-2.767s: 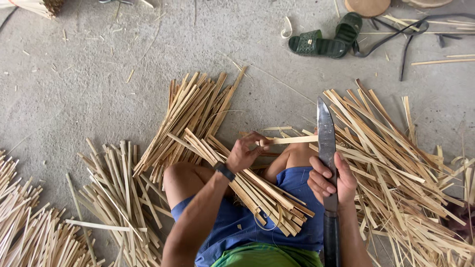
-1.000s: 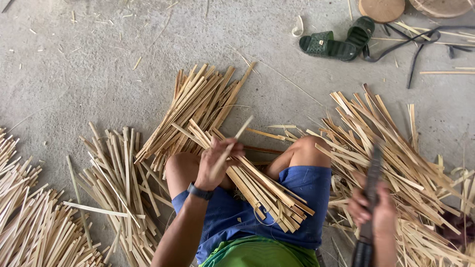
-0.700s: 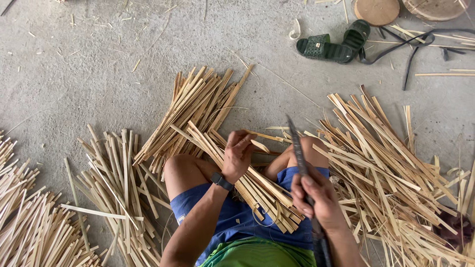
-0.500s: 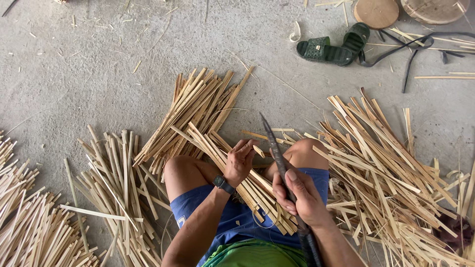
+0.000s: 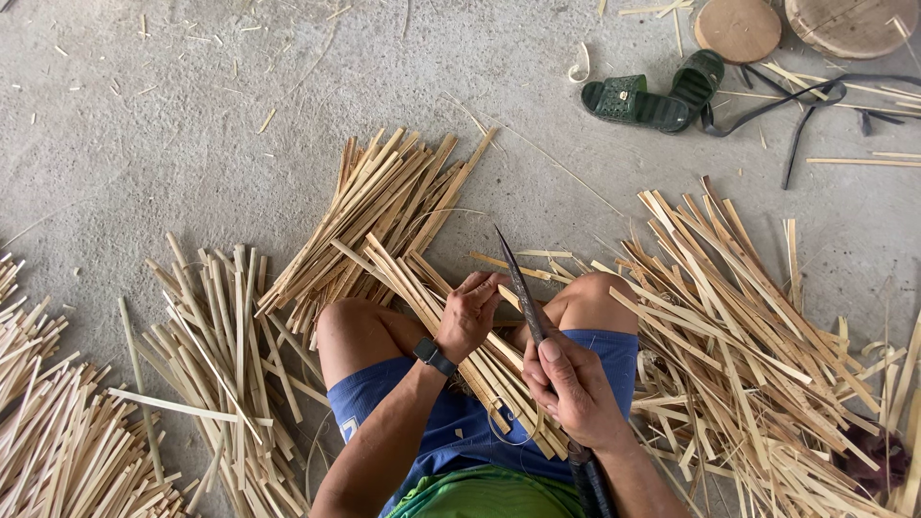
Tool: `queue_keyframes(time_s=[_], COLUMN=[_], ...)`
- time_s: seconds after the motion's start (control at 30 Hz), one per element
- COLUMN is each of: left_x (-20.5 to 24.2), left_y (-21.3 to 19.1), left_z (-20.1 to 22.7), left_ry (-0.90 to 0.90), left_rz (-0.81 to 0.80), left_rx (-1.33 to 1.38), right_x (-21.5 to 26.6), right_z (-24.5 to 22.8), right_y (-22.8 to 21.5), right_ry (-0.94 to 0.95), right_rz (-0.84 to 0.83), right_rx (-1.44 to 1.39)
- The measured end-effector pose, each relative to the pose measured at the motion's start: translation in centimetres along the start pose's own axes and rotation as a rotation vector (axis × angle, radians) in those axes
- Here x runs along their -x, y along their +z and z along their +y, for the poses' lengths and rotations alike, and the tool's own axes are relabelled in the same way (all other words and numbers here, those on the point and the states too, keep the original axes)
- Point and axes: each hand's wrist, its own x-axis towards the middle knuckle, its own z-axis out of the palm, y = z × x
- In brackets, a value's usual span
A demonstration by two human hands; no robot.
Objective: The person shaves and trims thin bamboo strips using a large knife while sitting on the floor, handling the strips individually and placing them in a pile.
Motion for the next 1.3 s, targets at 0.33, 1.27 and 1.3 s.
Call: queue_keyframes(time_s=[0.33,1.27,1.3], left_x=[0.0,-1.2,-1.1], left_y=[-0.2,-3.5,-3.5], left_z=[0.1,4.4,4.3], left_ry=[0.046,0.145,0.136], left_rz=[-0.001,0.099,0.098], left_rx=[0.002,-0.071,-0.072], right_x=[0.3,3.3,4.0], right_z=[0.4,-2.6,-2.7], right_y=[0.0,2.2,2.4], right_ry=[-0.019,-0.017,-0.034], right_rz=[-0.003,0.083,0.113], right_rx=[-0.015,-0.034,-0.053])
